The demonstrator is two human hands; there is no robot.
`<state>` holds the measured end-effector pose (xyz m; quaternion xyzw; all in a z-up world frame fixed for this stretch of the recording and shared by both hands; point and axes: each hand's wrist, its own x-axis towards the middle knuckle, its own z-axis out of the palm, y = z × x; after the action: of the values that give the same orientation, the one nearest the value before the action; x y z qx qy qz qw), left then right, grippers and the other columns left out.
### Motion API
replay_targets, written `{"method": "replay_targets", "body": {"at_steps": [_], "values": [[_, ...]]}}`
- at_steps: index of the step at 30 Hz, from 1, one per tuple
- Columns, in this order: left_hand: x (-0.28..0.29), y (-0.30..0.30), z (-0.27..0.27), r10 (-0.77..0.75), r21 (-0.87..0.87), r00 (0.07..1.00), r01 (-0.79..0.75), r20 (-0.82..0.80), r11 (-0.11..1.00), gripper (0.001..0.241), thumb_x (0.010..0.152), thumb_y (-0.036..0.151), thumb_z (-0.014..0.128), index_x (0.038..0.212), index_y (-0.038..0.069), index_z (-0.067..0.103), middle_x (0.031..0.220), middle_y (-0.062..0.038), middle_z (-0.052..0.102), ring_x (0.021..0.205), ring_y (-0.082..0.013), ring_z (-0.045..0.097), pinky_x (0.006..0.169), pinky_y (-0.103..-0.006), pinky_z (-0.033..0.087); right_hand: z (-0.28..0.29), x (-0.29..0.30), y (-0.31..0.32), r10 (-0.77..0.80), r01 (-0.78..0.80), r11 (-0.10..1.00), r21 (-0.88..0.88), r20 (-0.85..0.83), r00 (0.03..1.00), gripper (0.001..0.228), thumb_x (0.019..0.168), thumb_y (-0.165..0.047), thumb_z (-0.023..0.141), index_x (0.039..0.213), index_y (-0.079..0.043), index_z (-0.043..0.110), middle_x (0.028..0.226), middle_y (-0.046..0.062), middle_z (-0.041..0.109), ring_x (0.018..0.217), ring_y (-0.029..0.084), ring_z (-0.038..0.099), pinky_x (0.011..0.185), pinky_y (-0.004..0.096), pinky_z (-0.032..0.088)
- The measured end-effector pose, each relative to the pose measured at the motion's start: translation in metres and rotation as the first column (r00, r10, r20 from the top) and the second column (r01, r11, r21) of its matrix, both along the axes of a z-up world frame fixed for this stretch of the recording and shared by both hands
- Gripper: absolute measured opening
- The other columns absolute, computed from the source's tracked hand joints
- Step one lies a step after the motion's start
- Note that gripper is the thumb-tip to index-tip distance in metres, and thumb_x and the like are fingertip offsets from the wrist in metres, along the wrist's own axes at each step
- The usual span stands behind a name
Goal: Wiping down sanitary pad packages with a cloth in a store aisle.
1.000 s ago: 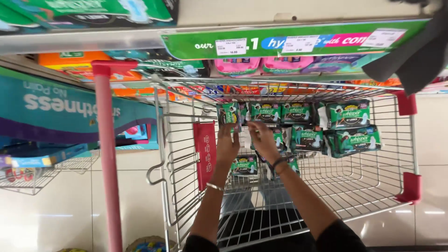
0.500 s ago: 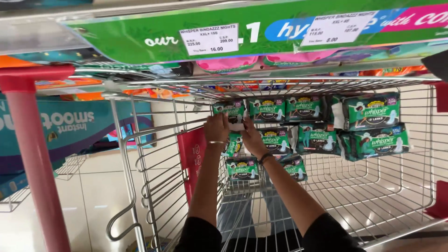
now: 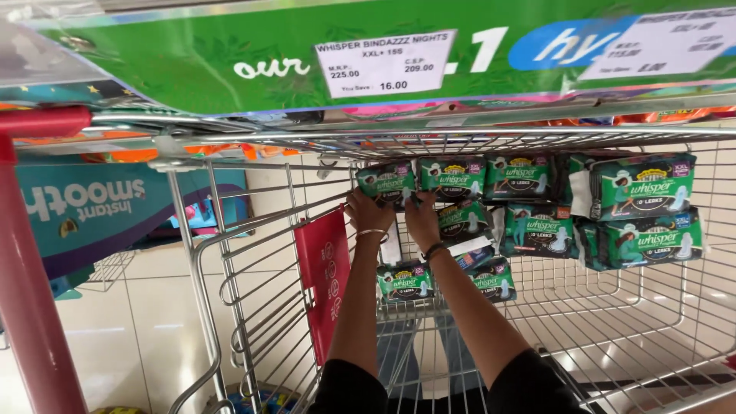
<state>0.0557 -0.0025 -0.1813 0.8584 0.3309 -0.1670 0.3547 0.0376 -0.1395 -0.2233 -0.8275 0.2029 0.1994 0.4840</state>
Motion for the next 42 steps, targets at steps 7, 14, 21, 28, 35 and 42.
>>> {"method": "replay_targets", "body": {"at_steps": [7,14,21,28,35,42], "values": [[-0.004,-0.003,0.005,0.069,0.000,0.969,-0.072,0.239,0.997,0.074,0.085,0.045,0.084,0.132,0.001,0.047,0.129,-0.031,0.042,0.123,-0.0472,0.043,0.107,-0.0612,0.036,0.051,0.000,-0.007,0.196,-0.144,0.966,-0.216,0.239,0.951,0.035,0.105,-0.043,0.061,0.130,-0.019,0.066,0.123,0.028,0.057,0.090,0.040,0.071,0.076,0.050,0.055],[-0.030,-0.002,0.060,0.157,-0.240,0.903,-0.063,0.400,0.969,0.059,0.086,0.030,0.076,0.125,0.000,0.043,0.117,-0.027,0.056,0.106,-0.0405,0.062,0.092,-0.0499,0.051,0.142,-0.004,-0.003,-0.137,0.127,0.990,0.060,0.217,0.967,0.050,0.095,-0.043,0.065,0.120,0.000,0.054,0.090,0.012,0.071,0.077,0.026,0.069,0.065,0.043,0.054],[-0.080,-0.021,0.236,0.296,-0.380,0.794,-0.089,0.530,0.921,0.088,0.073,0.019,0.075,0.145,-0.002,0.029,0.123,-0.020,0.055,0.100,-0.0318,0.066,0.082,-0.0457,0.058,0.158,-0.042,-0.052,-0.186,0.077,0.905,0.417,0.226,0.956,0.044,0.111,-0.039,0.068,0.105,0.000,0.049,0.097,0.006,0.044,0.088,0.017,0.043,0.084,0.034,0.043],[-0.106,-0.026,0.365,0.185,-0.427,0.743,0.147,0.643,0.892,0.097,0.076,0.026,0.091,0.149,-0.001,0.032,0.132,-0.020,0.040,0.124,-0.0321,0.054,0.089,-0.0443,0.066,0.361,-0.050,-0.090,-0.200,-0.119,0.758,0.641,0.403,0.893,0.045,0.094,-0.023,0.074,0.127,-0.008,0.048,0.115,0.005,0.053,0.111,0.017,0.053,0.098,0.034,0.047],[-0.073,-0.044,0.486,-0.153,-0.069,0.337,0.563,0.929,0.823,0.117,0.066,0.031,0.098,0.147,-0.003,0.020,0.141,-0.019,0.045,0.135,-0.0325,0.051,0.117,-0.0452,0.042,0.481,-0.018,-0.153,-0.060,-0.586,0.658,0.472,0.809,0.585,0.068,0.087,-0.002,0.076,0.144,-0.004,0.040,0.146,0.008,0.042,0.143,0.023,0.041,0.120,0.041,0.036],[0.026,-0.056,0.560,-0.141,0.046,0.130,0.557,0.981,0.829,0.116,0.067,0.034,0.098,0.145,-0.001,0.019,0.141,-0.019,0.043,0.136,-0.0317,0.049,0.121,-0.0441,0.041,0.614,0.090,-0.193,0.256,-0.298,0.940,-0.168,0.923,0.287,0.049,0.091,-0.012,0.065,0.139,-0.007,0.054,0.135,0.011,0.059,0.135,0.030,0.060,0.118,0.043,0.045]]}}
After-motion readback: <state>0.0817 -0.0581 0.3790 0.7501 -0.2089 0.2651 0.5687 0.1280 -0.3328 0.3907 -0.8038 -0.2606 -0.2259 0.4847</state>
